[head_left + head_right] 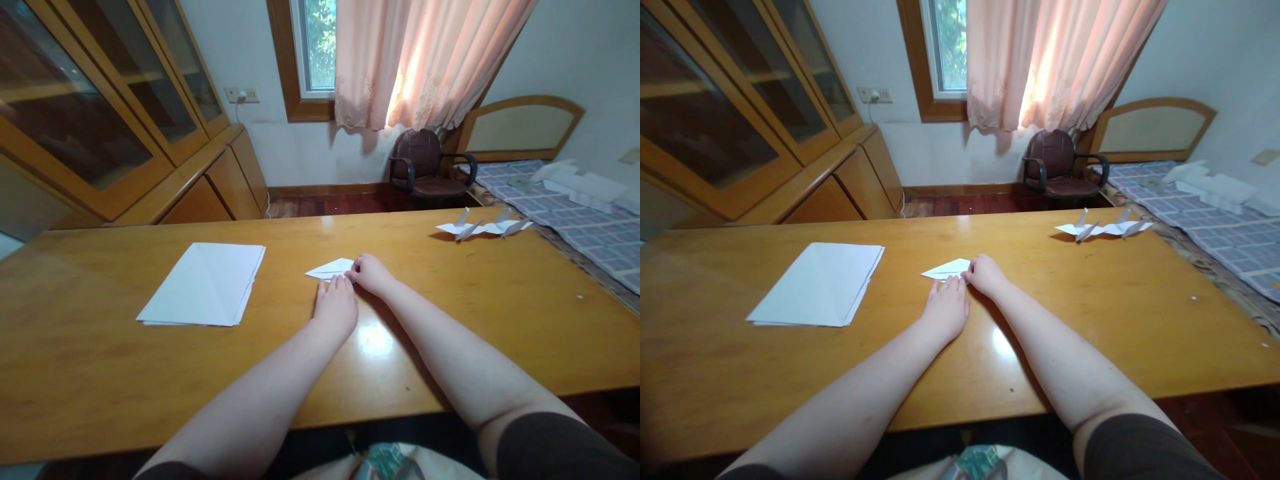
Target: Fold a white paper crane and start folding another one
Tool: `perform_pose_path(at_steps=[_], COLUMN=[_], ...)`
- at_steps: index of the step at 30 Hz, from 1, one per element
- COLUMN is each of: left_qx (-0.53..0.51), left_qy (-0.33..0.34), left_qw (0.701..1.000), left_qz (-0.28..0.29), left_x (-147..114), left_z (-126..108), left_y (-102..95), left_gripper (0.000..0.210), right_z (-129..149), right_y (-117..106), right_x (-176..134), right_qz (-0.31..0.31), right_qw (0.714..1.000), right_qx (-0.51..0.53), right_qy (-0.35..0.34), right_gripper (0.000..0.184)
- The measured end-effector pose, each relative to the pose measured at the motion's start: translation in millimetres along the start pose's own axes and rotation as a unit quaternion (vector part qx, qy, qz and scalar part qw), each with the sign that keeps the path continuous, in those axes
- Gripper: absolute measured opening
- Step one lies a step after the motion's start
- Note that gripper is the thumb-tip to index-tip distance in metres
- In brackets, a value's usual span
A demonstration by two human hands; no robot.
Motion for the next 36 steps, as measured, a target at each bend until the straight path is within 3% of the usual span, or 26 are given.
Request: perform_pose_path(at_steps=[9,15,20,36], left_qx=[0.004,0.047,0.062,0.064], left_qy=[-0.028,-0.039,-0.030,0.004], left_qw=[1.000,0.996,0.994,0.997], left_qz=[0.001,0.068,0.082,0.034], left_x=[-1.9,-2.5,-2.6,-1.8], left_z=[0.5,-0.2,-0.1,5.9], left_y=[-2.1,-10.5,-14.0,-9.5], left_gripper=[0.056,0.060,0.061,0.062], right_z=[-0.8,-1.0,-0.4,3.7], right_y=[-0.3,-0.3,-0.9,-2.7], right_x=[-0.3,-0.2,-0.6,-4.3], right_qz=[-0.006,-0.002,-0.001,0.007], right_qw=[1.000,1.000,1.000,1.000], right_qx=[0.010,-0.001,-0.006,-0.012], right_qy=[-0.007,-0.006,-0.010,0.000], right_gripper=[0.021,0.022,0.021,0.018])
Point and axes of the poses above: each hand's wrist, its own x-axis towards the middle knuckle, its own y-axis out of the palm, z = x × y, the point moved 2 cm from there along x, towards the middle knuckle, and after that the axes turned 5 degrees about y, right-handed, at the moved point
